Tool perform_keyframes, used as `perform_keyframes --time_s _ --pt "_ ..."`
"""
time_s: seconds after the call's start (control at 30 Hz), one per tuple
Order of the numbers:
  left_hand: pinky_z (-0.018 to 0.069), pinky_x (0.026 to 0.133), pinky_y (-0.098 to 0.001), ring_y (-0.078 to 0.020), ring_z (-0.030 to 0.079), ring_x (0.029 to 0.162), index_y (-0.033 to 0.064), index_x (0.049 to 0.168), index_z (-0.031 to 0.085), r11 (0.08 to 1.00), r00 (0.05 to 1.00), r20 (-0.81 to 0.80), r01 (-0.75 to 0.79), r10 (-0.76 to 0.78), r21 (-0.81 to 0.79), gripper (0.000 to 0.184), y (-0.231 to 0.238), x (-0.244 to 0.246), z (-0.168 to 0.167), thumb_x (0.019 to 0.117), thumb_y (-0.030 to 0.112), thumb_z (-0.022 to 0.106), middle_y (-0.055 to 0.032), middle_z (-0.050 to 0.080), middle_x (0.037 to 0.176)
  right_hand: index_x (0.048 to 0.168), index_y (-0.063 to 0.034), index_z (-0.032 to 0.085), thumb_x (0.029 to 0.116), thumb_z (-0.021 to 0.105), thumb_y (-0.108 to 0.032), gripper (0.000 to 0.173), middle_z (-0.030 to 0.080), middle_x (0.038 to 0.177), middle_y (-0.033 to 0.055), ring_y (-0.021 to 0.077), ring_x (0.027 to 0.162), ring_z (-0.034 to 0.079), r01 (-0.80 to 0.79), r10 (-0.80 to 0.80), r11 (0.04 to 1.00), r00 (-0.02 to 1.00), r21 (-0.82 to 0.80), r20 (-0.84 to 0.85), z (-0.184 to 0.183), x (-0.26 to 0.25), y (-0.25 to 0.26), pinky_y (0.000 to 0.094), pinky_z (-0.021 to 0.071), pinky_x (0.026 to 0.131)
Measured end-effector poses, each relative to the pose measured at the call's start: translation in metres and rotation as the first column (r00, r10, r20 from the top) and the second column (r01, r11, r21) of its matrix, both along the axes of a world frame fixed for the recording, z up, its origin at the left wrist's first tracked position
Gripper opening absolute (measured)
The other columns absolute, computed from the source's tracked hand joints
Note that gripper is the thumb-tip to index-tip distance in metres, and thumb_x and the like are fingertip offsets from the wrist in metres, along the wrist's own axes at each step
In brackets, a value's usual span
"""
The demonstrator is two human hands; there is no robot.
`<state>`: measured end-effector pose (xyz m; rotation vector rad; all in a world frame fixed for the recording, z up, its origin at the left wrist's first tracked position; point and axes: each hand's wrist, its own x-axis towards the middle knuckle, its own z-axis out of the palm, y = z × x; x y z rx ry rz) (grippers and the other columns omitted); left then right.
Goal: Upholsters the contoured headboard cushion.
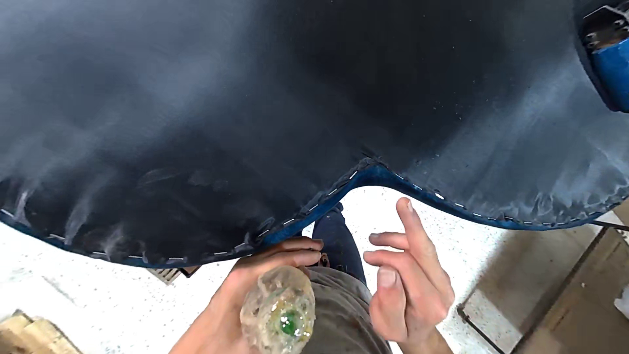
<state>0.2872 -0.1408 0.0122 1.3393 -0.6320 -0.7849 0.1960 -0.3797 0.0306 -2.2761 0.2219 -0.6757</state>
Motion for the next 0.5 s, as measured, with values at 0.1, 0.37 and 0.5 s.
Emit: perform_keyframes --time_s 0.1,0.37,0.5 --pt "0.0614 0.096 -0.0413 -0.0254 0.068 0.115 0.0095 0.135 0.064 1.0 1.0 0.014 -0.002 0.002 0.022 0.067 -0.003 -0.001 0.001 0.0785 0.039 0.084 -0.0126 0.062 0.14 0.079 -0.0138 0.069 0.1037 0.041 -0.031 0.041 0.073 0.125 0.0038 0.0085 0.083 0.073 -0.025 0.022 0.997 0.999 -0.068 -0.045 0.001 0.021 0.003 0.0257 0.0597 0.064" --pt "0.0604 0.099 -0.0442 -0.0282 0.067 0.118 0.0067 0.134 0.064 1.0 0.999 0.032 -0.009 0.009 -0.017 0.068 -0.008 -0.002 0.0 0.0787 0.041 0.083 -0.0149 0.063 0.139 0.085 -0.0147 0.07 0.106 0.036 -0.034 0.044 0.069 0.129 0.0022 0.0077 0.092 0.071 0.035 -0.037 0.995 0.999 -0.096 -0.025 0.004 0.016 -0.003 0.0276 0.0602 0.076" --pt "0.0587 0.102 -0.0442 -0.0272 0.065 0.121 0.0074 0.135 0.064 1.0 0.999 0.049 0.004 -0.004 0.005 0.068 -0.008 -0.004 -0.001 0.0784 0.041 0.083 -0.0129 0.063 0.139 0.086 -0.014 0.069 0.1051 0.038 -0.033 0.041 0.059 0.148 0.0036 0.0094 0.097 0.071 -0.025 0.02 0.986 0.999 -0.163 -0.029 -0.002 0.026 -0.001 0.0266 0.0588 0.074"
